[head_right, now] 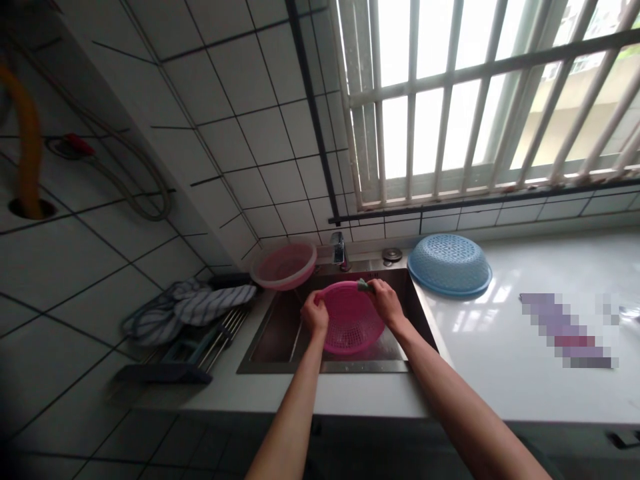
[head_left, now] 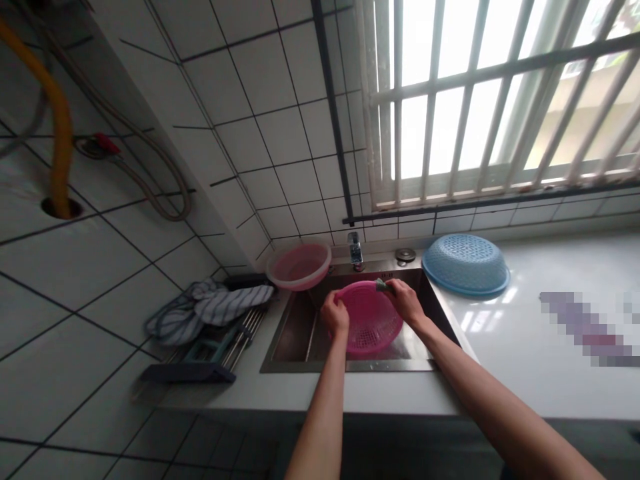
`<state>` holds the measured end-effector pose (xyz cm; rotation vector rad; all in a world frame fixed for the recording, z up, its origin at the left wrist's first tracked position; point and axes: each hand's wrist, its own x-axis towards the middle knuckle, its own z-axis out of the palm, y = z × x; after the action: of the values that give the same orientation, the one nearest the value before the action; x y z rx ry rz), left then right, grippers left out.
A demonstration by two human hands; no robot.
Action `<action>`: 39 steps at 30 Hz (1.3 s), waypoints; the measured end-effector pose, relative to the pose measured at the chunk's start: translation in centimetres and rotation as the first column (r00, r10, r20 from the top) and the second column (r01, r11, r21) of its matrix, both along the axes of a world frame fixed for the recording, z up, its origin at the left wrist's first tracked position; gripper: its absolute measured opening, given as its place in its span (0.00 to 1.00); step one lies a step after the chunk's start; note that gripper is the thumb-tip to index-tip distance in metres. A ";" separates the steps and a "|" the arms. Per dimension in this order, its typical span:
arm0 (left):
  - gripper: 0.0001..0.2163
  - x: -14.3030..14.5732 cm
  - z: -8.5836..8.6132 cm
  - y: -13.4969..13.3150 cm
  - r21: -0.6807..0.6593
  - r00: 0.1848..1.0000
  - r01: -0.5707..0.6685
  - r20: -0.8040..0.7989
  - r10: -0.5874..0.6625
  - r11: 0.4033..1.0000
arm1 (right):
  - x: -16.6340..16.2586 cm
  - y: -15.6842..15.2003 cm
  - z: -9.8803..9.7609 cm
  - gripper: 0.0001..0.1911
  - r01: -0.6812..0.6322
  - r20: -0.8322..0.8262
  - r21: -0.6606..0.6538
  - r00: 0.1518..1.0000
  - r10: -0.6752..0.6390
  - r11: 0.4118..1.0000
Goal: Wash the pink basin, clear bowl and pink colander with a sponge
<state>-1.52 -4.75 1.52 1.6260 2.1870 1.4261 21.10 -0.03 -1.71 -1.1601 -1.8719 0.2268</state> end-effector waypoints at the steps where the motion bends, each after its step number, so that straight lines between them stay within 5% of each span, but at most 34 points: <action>1: 0.12 -0.4 -0.1 0.1 0.004 0.998 -0.045 0.036 0.045 0.999 | 0.6 0.2 -0.1 0.04 0.033 -0.025 -0.038 0.999 -0.034 0.999; 7: 0.21 1.1 -0.1 0.5 0.040 0.970 0.133 -0.212 -0.122 0.990 | 0.1 -0.2 -0.2 0.05 0.026 0.093 -0.092 0.996 -0.017 0.995; 12: 0.15 2.9 0.5 -0.1 -0.036 0.881 0.325 -0.352 -0.316 0.945 | -2.0 -0.8 0.3 0.08 -0.030 0.161 -0.029 0.986 0.034 0.999; 18: 0.16 0.4 0.5 -0.3 0.007 0.957 0.189 -0.224 -0.183 0.982 | 0.9 -0.2 -0.5 0.05 -0.091 -0.029 -0.088 0.996 0.088 0.992; 26: 0.14 2.8 0.6 -0.5 -0.085 0.885 0.328 -0.321 -0.337 0.941 | -1.6 -1.0 0.5 0.13 -0.164 0.093 -0.011 0.982 0.164 0.986; 33: 0.14 0.0 0.1 0.2 0.004 1.000 0.004 -0.001 -0.004 1.000 | 1.0 0.1 -0.1 0.13 0.000 -0.044 -0.073 0.999 -0.003 0.997; 39: 0.15 2.1 0.2 -0.1 -0.044 0.915 0.311 -0.255 -0.312 0.949 | -1.7 -1.1 0.6 0.16 -0.189 0.047 0.004 0.981 0.189 0.982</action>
<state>0.59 -4.83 1.71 2.1499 1.9192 1.1780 19.40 -1.12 -1.07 -0.9890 -2.0240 0.2992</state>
